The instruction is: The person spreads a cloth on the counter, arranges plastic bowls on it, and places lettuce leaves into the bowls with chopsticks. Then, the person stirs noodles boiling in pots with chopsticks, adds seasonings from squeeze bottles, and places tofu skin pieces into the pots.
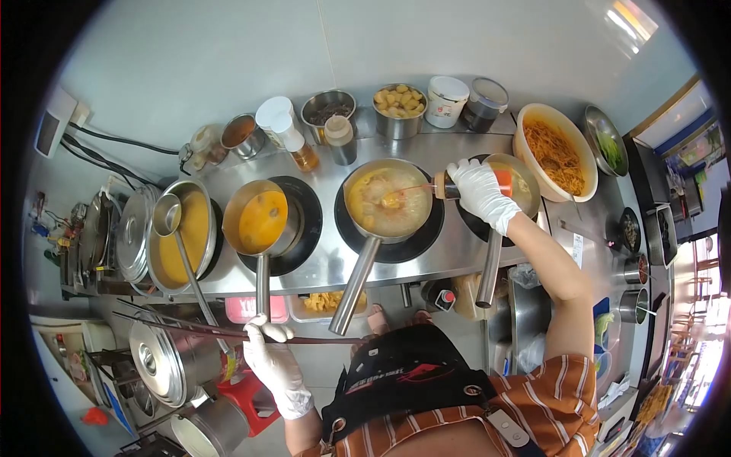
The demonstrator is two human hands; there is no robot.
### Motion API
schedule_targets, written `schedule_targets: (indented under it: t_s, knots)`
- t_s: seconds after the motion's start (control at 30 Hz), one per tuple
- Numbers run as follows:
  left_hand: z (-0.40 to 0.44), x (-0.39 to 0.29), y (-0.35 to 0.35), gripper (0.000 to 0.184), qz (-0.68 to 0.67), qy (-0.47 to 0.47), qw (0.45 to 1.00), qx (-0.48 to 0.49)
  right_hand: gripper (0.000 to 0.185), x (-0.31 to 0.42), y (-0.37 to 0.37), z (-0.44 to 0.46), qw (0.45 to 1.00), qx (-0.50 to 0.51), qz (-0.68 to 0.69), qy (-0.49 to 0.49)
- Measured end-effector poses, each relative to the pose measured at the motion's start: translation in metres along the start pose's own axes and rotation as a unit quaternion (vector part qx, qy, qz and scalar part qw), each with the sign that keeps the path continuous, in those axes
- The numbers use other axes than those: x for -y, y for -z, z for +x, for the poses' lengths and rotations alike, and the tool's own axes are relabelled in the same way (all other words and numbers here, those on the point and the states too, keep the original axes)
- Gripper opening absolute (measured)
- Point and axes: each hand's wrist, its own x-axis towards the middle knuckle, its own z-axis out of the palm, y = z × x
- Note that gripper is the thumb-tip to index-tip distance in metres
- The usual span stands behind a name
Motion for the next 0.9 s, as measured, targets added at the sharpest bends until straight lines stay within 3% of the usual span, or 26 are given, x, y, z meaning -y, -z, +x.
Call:
schedule_targets:
  t_s: [0.03,0.07,0.1,0.17,0.2,0.27,0.4,0.5,0.53,0.57,0.63,0.9]
  knots:
    - [0.0,0.0,-0.004,0.03,-0.008,0.0,1.0,-0.007,0.047,-0.004,-0.011,0.002,0.995,0.03,0.095,-0.026]
    - [0.0,-0.001,-0.008,0.03,-0.008,-0.002,1.0,-0.003,0.047,-0.008,-0.017,0.001,0.995,0.028,0.096,-0.03]
    - [-0.001,-0.001,-0.011,0.029,-0.011,0.002,1.0,0.002,0.051,-0.012,-0.022,-0.002,0.967,0.009,0.251,-0.039]
    - [-0.002,0.0,-0.014,0.029,-0.013,0.009,1.0,0.013,0.064,-0.021,-0.011,-0.014,0.847,0.029,0.524,-0.083]
    - [-0.002,0.002,-0.013,0.027,-0.01,0.01,1.0,0.022,0.064,-0.029,-0.006,-0.022,0.846,0.029,0.524,-0.091]
    - [-0.005,0.004,-0.021,0.024,0.005,0.004,0.999,0.031,0.068,-0.047,0.002,-0.039,0.776,0.014,0.617,-0.129]
    - [-0.012,0.008,-0.037,0.026,-0.008,0.008,0.999,0.034,0.055,-0.1,0.015,-0.084,0.854,-0.007,0.488,-0.18]
    - [-0.014,0.015,-0.044,0.026,-0.013,0.021,0.999,0.046,0.04,-0.138,-0.018,-0.112,0.973,0.036,0.144,-0.176]
    - [-0.016,0.017,-0.049,0.026,-0.016,0.023,0.999,0.039,0.034,-0.145,-0.03,-0.119,0.981,0.064,0.012,-0.18]
    - [-0.018,0.018,-0.054,0.025,-0.018,0.026,0.999,0.03,0.034,-0.149,-0.042,-0.124,0.981,0.065,0.01,-0.183]
    - [-0.021,0.021,-0.061,0.025,-0.017,0.028,0.999,0.039,0.02,-0.155,-0.061,-0.134,0.972,0.109,-0.14,-0.154]
    - [-0.038,0.027,-0.085,0.023,-0.022,0.041,0.996,0.08,0.016,-0.185,-0.063,-0.137,0.946,0.116,-0.197,-0.232]
